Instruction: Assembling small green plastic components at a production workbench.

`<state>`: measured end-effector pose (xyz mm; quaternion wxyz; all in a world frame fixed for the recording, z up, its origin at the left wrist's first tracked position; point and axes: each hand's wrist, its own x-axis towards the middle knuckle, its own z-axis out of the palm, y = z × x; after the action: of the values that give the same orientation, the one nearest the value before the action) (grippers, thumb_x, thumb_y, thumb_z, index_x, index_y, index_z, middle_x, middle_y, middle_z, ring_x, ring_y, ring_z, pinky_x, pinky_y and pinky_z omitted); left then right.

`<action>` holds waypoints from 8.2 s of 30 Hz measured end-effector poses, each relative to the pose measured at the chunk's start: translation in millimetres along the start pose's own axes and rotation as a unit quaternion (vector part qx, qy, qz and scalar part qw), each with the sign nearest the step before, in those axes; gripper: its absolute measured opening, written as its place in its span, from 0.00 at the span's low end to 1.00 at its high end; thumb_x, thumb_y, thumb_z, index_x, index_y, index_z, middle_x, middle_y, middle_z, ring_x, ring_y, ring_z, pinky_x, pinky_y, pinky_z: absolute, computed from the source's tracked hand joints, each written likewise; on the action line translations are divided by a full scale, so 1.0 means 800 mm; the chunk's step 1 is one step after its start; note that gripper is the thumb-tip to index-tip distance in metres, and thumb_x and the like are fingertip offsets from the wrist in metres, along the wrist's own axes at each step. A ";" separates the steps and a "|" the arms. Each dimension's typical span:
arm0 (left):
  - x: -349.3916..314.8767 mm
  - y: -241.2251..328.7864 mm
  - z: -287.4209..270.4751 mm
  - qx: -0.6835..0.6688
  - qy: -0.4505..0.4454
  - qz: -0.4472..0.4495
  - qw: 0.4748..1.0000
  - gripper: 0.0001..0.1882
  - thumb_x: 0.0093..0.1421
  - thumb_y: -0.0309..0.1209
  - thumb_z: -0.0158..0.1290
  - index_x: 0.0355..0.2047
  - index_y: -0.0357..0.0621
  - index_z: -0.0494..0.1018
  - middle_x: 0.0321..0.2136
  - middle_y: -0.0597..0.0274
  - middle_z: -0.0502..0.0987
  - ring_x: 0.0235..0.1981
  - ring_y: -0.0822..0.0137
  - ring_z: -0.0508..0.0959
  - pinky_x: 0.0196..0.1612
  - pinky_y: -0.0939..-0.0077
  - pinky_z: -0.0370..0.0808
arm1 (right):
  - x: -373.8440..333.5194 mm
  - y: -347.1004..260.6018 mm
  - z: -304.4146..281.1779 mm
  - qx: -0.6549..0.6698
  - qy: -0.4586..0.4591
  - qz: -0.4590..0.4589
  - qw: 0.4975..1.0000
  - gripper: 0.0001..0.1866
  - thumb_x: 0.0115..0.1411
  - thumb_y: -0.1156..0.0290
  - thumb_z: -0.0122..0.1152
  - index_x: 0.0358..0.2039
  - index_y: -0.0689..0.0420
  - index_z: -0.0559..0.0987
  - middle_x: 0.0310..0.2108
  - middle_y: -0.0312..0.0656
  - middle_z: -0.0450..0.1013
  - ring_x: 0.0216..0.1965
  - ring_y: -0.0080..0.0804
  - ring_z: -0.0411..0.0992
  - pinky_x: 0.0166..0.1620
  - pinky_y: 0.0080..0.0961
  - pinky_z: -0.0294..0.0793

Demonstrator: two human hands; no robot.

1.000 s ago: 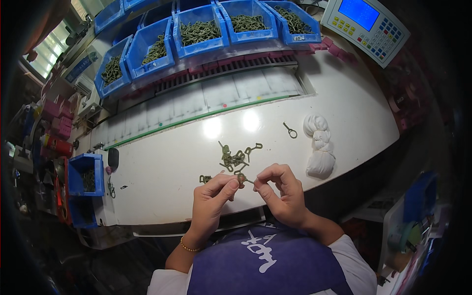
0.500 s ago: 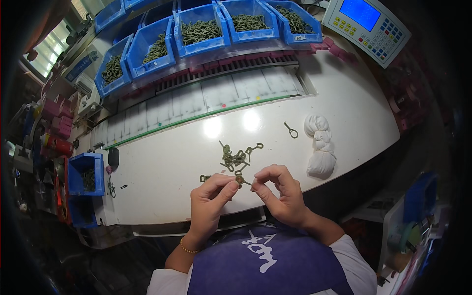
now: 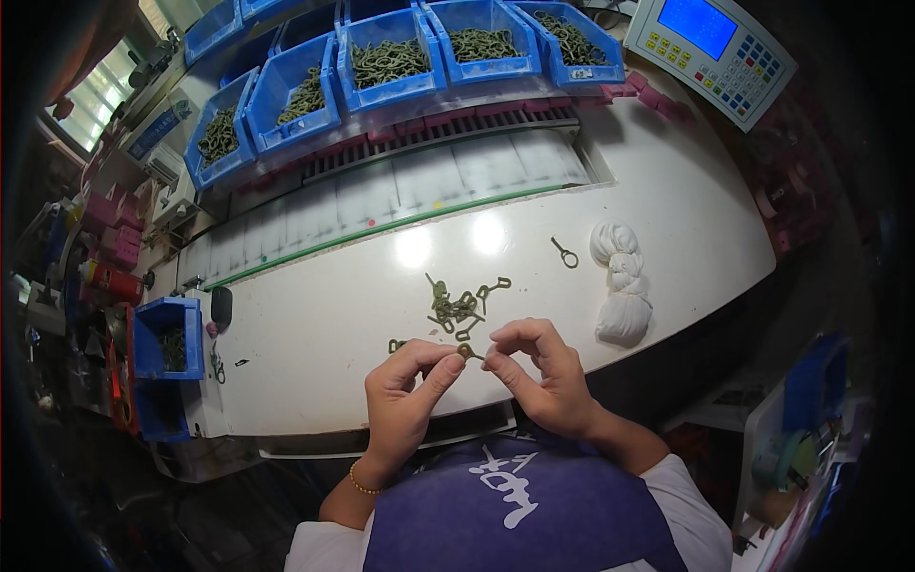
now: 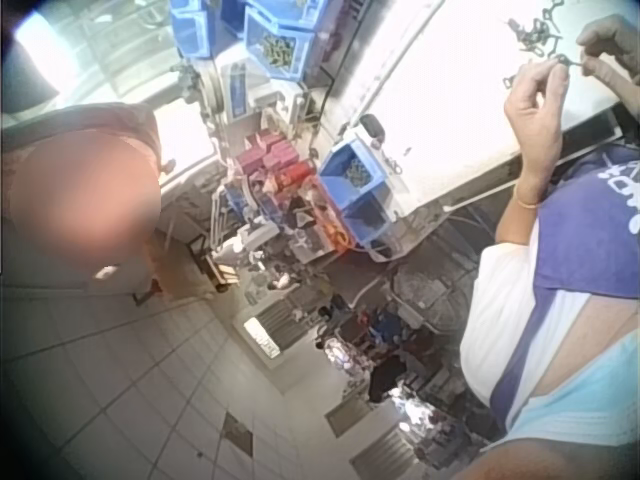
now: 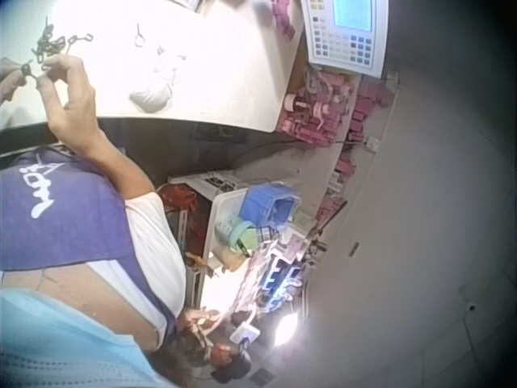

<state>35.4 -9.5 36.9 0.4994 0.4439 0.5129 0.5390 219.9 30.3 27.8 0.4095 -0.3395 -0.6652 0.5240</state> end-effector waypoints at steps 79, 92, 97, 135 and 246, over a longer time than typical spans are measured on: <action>-0.026 0.006 -0.080 -0.173 -0.049 -0.164 0.970 0.14 0.69 0.35 0.47 0.43 0.36 0.76 0.29 0.61 0.78 0.16 0.79 0.71 0.18 0.90 0.63 | 0.033 -0.033 0.062 -0.242 -0.055 -0.262 0.933 0.16 0.48 0.87 0.62 0.38 0.60 0.75 0.29 0.40 0.70 0.30 0.38 0.70 0.31 0.32 0.71; -0.023 0.008 -0.078 -0.194 -0.078 -0.180 0.961 0.15 0.70 0.34 0.45 0.43 0.36 0.75 0.30 0.61 0.78 0.17 0.79 0.71 0.17 0.90 0.62 | 0.031 -0.033 0.060 -0.171 -0.043 -0.222 0.959 0.17 0.51 0.86 0.64 0.41 0.60 0.75 0.29 0.39 0.72 0.28 0.35 0.70 0.29 0.29 0.71; -0.027 0.008 -0.082 -0.201 -0.075 -0.171 0.962 0.14 0.70 0.34 0.45 0.43 0.35 0.75 0.30 0.60 0.78 0.17 0.78 0.72 0.18 0.90 0.63 | 0.029 -0.035 0.066 -0.154 -0.037 -0.211 0.965 0.17 0.51 0.86 0.64 0.42 0.60 0.75 0.30 0.40 0.73 0.28 0.35 0.72 0.29 0.29 0.72; -0.031 0.015 -0.092 -0.145 -0.040 -0.156 0.976 0.11 0.68 0.34 0.48 0.35 0.38 0.74 0.27 0.61 0.78 0.17 0.79 0.71 0.19 0.89 0.64 | 0.020 -0.026 0.084 -0.084 -0.040 -0.132 0.987 0.22 0.55 0.83 0.65 0.50 0.61 0.71 0.29 0.41 0.72 0.32 0.30 0.77 0.36 0.24 0.77; 0.044 0.030 0.023 -0.036 -0.019 -0.103 0.994 0.08 0.67 0.33 0.51 0.35 0.41 0.70 0.30 0.69 0.66 0.31 0.77 0.66 0.39 0.82 0.65 | -0.010 -0.039 -0.037 -0.109 0.049 0.046 0.992 0.11 0.60 0.70 0.63 0.41 0.60 0.80 0.33 0.43 0.79 0.28 0.28 0.76 0.33 0.20 0.73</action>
<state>48.2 28.3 60.7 0.5771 0.3806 0.5268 0.4946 249.2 28.4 60.0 0.3780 -0.4377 -0.6811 0.4490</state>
